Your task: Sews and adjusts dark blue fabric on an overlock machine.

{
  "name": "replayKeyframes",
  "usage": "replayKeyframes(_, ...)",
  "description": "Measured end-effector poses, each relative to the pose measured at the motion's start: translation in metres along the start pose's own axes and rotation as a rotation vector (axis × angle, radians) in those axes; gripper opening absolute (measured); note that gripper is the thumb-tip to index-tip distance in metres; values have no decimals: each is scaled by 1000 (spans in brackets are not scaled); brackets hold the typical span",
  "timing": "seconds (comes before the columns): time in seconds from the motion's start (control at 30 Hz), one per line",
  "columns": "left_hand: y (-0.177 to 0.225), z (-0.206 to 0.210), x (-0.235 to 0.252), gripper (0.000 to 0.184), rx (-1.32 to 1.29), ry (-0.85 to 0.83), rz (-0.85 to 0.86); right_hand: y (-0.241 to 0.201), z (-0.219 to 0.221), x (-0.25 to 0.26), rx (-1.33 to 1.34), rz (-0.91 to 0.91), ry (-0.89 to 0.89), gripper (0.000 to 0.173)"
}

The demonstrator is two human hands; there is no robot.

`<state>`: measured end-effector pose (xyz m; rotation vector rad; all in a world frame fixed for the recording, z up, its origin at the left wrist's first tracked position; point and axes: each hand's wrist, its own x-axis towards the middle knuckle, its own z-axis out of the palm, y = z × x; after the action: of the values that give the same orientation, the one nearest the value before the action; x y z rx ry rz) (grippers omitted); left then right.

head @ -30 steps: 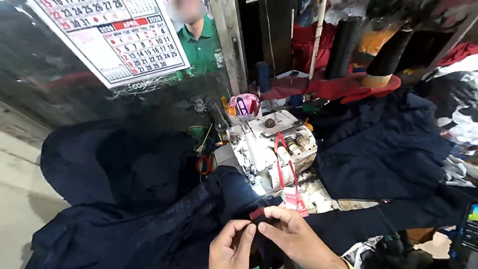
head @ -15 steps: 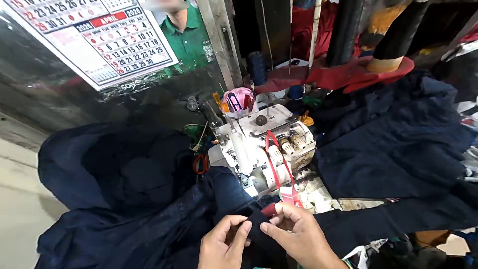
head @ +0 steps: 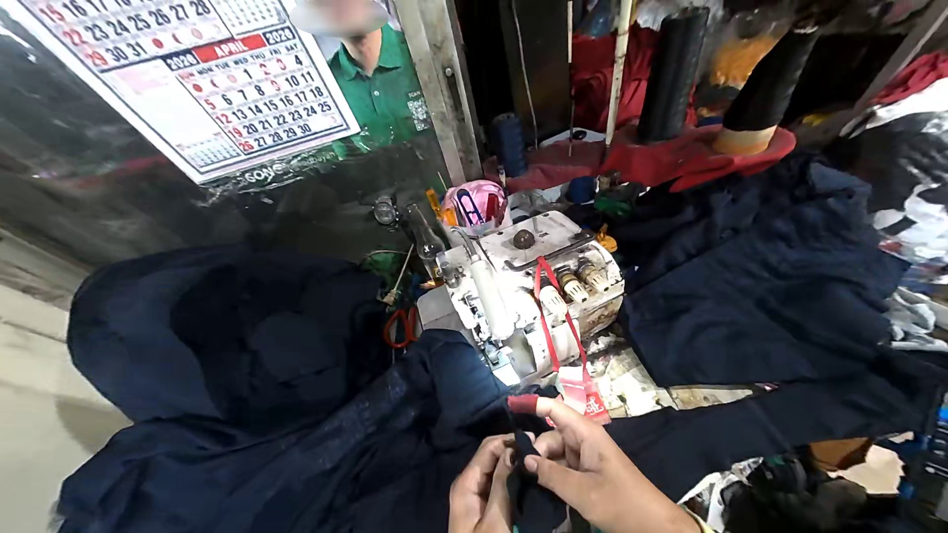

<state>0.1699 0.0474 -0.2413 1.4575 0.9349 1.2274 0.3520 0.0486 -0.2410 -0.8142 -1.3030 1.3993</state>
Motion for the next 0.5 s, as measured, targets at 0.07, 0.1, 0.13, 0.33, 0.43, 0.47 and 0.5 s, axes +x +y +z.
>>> replayKeyframes(0.07,-2,1,4,15,60,0,86,-1,2,-4,-156,-60,26,52)
replayKeyframes(0.1,1,-2,6,14,105,-2,104,-4,2,-7,-277,-105,62,50)
replayKeyframes(0.13,5,-7,9,15,140,-15,104,-8,1,-9,-389,-159,108,45)
replayKeyframes(0.33,0,5,30,14,-281,-23,30,-18,-6,10,21,-199,143,31)
replayKeyframes(0.43,-6,10,37,16,-597,65,-18,-19,-20,21,225,-112,52,31)
replayKeyframes(0.47,-6,6,38,20,-620,53,-8,-20,-27,22,226,-105,14,31)
replayKeyframes(0.5,-4,-1,39,21,-602,27,14,-22,-34,23,217,-97,-29,30)
